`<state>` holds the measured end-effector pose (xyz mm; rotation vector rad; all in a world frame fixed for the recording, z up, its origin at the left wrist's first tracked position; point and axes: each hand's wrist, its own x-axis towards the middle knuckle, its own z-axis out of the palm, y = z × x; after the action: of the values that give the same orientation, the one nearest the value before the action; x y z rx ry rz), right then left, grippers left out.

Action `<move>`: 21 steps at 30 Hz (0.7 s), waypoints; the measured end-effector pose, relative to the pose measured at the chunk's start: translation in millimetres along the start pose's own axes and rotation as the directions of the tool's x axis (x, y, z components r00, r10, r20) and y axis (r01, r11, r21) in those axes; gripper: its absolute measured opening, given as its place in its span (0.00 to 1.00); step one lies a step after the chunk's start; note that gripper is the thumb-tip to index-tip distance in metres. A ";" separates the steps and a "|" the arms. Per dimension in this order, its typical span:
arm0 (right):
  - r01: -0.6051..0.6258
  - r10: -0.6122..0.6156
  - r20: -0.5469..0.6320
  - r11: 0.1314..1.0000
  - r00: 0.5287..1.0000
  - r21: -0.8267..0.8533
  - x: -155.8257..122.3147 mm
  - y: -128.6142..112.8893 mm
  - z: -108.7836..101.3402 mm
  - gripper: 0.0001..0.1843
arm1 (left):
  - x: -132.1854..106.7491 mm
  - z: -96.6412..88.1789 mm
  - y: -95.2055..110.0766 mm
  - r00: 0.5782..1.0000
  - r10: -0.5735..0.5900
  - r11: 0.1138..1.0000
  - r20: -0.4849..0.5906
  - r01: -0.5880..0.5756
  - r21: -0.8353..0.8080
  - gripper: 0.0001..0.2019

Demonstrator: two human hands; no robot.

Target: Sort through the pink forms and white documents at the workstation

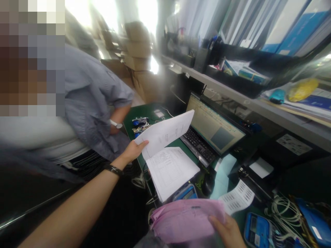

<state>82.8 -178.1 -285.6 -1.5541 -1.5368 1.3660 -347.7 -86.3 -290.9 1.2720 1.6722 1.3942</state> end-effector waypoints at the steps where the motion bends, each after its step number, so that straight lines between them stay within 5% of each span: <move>1: -0.004 0.004 0.003 1.000 1.000 -0.016 1.6 -1.1 0.1 0.27 | -2.3 -3.0 -0.8 1.000 0.010 1.000 -0.014 -0.010 -0.008 0.24; 11: -0.092 0.074 -0.174 0.991 0.982 -0.102 80.0 -29.3 -15.7 0.26 | -38.8 -23.7 -23.3 0.981 -0.017 0.999 -0.192 0.010 -0.037 0.23; 18: -0.044 0.042 -0.026 0.997 0.999 -0.070 109.0 -50.3 -8.7 0.18 | -55.1 -32.3 -37.5 0.971 -0.101 0.989 -0.219 0.073 -0.131 0.24; 21: -0.067 0.064 -0.065 0.996 0.996 -0.050 115.2 -52.3 -7.7 0.18 | -59.7 -38.6 -41.6 0.958 -0.154 0.976 -0.241 0.110 -0.186 0.25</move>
<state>49.8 -57.1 -266.9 -1.6771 -1.5061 1.3083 -372.9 -155.3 -327.9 0.8984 1.7248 1.6340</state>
